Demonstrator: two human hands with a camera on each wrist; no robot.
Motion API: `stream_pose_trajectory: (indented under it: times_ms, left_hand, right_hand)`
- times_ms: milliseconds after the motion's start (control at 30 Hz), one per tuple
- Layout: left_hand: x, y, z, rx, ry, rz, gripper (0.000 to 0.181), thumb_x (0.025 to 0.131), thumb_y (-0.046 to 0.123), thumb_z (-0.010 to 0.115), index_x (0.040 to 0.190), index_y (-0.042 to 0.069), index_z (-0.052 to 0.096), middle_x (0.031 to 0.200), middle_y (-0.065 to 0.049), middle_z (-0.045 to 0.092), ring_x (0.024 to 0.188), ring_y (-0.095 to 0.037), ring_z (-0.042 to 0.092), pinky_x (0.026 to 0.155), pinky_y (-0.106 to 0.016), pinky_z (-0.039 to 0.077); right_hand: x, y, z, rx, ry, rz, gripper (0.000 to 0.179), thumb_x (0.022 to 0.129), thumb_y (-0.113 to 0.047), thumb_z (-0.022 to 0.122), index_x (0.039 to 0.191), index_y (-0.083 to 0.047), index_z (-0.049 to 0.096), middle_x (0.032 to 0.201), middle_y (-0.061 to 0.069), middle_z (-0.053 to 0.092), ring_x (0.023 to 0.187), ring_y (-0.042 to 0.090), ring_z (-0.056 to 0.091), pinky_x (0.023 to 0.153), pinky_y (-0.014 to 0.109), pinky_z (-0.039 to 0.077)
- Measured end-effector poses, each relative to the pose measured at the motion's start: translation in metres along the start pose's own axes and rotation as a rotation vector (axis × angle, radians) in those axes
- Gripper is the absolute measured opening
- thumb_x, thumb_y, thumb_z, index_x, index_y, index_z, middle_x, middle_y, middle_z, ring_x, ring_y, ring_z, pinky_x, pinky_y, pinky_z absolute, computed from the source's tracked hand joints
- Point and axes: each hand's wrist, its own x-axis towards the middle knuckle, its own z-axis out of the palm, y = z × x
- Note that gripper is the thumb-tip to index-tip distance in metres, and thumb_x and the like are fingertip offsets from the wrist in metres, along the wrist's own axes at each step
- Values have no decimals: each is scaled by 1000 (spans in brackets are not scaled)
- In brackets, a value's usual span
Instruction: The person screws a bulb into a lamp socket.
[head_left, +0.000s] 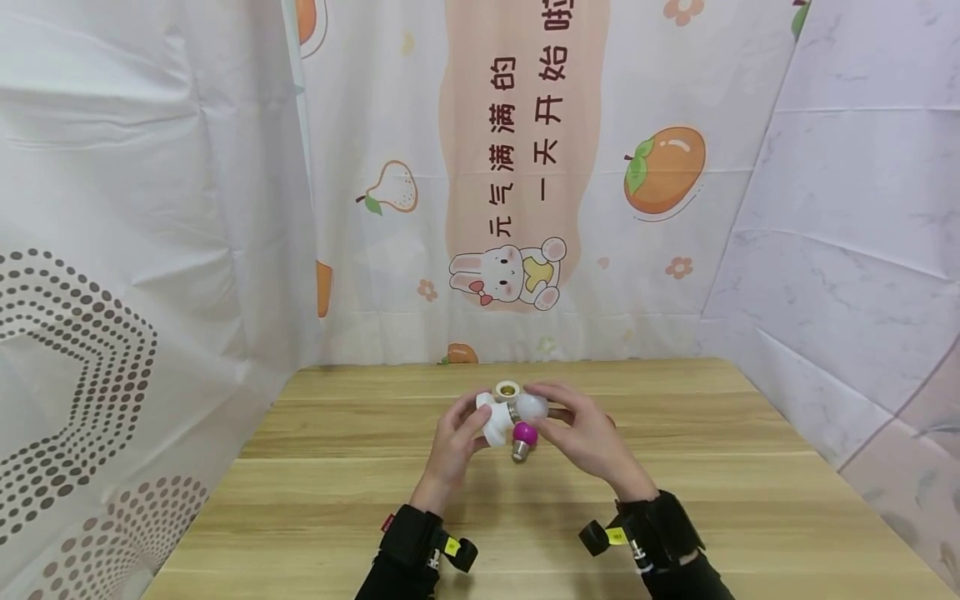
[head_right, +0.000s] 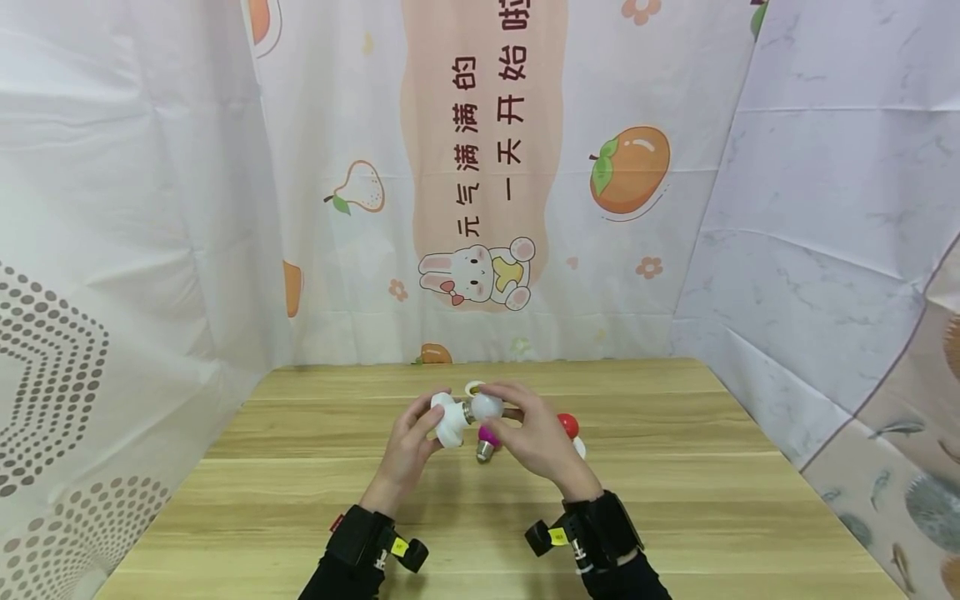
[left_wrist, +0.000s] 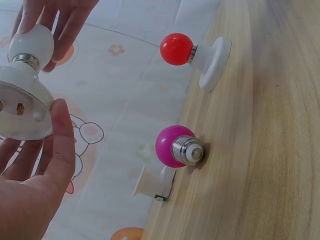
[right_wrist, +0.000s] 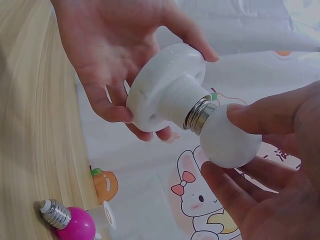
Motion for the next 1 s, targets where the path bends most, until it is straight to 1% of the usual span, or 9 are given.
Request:
stream_pose_trajectory:
  times_ms: [167,400,600,700,733,900,967,1000]
  left_hand:
    - [-1,1,0,9,-3,3,51,102,24,54,143,-6,47,126,-12,59,108,-18,60,86,-37,55]
    - [-1,0,0,6,0,-1,50,102,23,55,143,-4,48,127,-12,59,108,-19,60,88,-43,54]
    - [0,-1,0,8,1,-6,51,102,24,55,143,-5,48,131,-20,57,108,-19,60,86,-38,55]
    - [0,-1,0,13,4,-9,51,102,25,56,143,-4,48,131,-20,57,108,-20,60,86,-38,55]
    - [0,-1,0,16,4,-11,51,101,25,56,143,-4,49,131,-19,58,108,-20,60,86,-37,55]
    - [-1,0,0,18,5,-13,51,101,25,56,143,-3,49,132,-23,56,108,-20,60,86,-39,55]
    - [-1,0,1,20,7,-10,51,101,25,56,143,-3,50,132,-22,57,108,-20,60,86,-39,55]
    - [-1,0,1,22,8,-9,51,101,25,57,143,-3,50,131,-20,58,108,-20,61,86,-39,55]
  right_hand:
    - [1,0,2,4,-7,10,44,93,0,71,135,5,61,137,19,57,124,36,57,98,34,52]
    - [1,2,1,9,-4,21,43,93,-2,72,134,4,61,136,19,58,125,35,57,99,34,51]
    - [1,2,2,18,-9,32,43,92,-1,72,134,4,62,134,19,59,123,36,58,98,34,52]
    - [1,0,2,21,-8,47,43,92,-1,72,133,5,61,131,19,61,120,37,59,96,34,53]
    - [1,0,2,22,-9,53,43,92,-2,73,134,6,61,130,18,61,120,37,59,95,33,53]
    - [1,-1,1,12,-5,87,43,94,-9,73,134,3,62,130,18,62,119,34,60,92,30,55]
    - [1,-1,1,-2,1,101,43,95,-12,73,134,1,63,130,17,62,118,33,60,91,30,55]
    - [1,-1,1,-10,5,107,43,95,-14,73,134,0,63,130,16,62,118,32,61,91,30,56]
